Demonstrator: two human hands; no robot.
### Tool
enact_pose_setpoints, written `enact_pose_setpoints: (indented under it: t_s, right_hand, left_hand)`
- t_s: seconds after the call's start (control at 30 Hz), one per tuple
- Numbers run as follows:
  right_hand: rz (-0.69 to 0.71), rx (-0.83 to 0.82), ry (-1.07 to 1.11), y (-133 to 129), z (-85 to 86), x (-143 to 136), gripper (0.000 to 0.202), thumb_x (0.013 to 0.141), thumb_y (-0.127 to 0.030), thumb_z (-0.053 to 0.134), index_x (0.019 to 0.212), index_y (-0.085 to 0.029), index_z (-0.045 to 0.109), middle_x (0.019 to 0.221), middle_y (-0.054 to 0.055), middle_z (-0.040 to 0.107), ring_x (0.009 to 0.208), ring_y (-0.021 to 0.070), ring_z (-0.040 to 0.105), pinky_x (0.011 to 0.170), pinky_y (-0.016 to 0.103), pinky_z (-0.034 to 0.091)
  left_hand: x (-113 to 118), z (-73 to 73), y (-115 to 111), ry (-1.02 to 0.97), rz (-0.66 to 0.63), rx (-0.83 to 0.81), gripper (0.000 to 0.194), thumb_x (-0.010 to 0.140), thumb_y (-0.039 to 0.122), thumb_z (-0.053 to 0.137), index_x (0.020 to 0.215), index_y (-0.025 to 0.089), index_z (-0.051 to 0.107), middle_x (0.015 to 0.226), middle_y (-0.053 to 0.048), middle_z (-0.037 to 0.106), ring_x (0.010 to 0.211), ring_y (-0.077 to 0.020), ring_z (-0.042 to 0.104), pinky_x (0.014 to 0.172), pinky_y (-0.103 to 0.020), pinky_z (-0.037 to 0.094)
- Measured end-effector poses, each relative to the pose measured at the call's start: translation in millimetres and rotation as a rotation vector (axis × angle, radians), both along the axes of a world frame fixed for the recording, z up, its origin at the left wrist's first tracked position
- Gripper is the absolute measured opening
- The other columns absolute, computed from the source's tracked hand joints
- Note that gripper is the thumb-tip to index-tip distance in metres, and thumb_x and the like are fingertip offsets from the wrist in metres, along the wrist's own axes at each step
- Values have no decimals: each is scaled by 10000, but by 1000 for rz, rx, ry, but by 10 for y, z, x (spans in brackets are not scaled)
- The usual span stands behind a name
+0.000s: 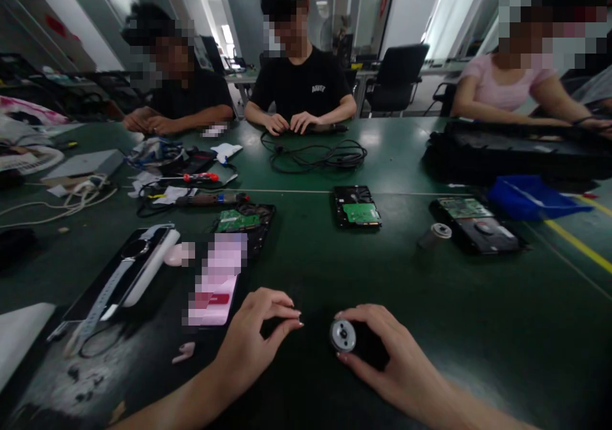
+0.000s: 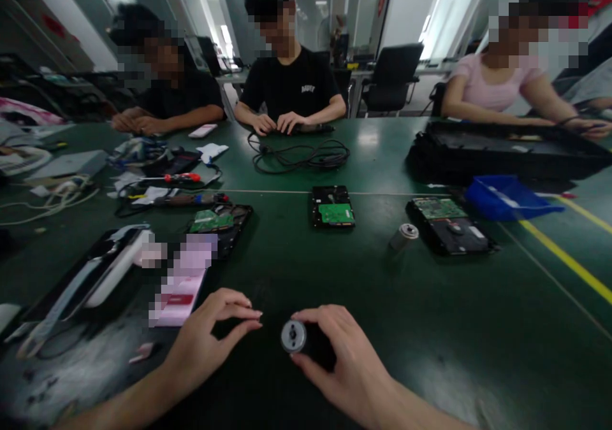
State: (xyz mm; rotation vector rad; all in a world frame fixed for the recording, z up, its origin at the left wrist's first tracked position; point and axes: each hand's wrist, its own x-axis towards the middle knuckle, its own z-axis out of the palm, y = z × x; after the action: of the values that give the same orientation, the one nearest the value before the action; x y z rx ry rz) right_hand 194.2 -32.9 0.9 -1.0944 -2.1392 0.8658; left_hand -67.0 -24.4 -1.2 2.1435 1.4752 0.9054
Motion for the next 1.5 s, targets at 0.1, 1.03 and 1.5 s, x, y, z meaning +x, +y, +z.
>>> enact_pose_setpoints:
  t_s: [0.1, 1.03, 1.5]
  right_hand:
    - [14, 9, -16, 3, -11, 5, 454, 838, -174, 650, 1228, -301, 454, 1130, 35, 633, 1052, 223, 590, 906, 409, 491]
    - [58, -29, 34, 45, 70, -12, 325, 850, -227, 661, 1154, -245, 548, 1077, 36, 665, 997, 190, 606, 893, 344, 467]
    - [124, -1, 178, 44, 142, 54, 400, 903, -220, 546, 1303, -227, 534, 1348, 99, 526, 1263, 242, 483, 1061, 438, 414]
  left_hand:
    - [4, -36, -16, 68, -48, 52, 341, 723, 157, 810, 1019, 255, 671, 1021, -31, 706, 950, -259, 666, 821, -431, 533]
    - [557, 290, -8, -279, -290, 234, 319, 780, 69, 740, 1005, 252, 607, 883, 8, 734, 883, -193, 665, 793, -338, 543]
    - [532, -24, -79, -236, -243, -143, 576, 761, 170, 755, 1243, 247, 448, 1154, -49, 639, 1030, -218, 661, 917, -373, 530]
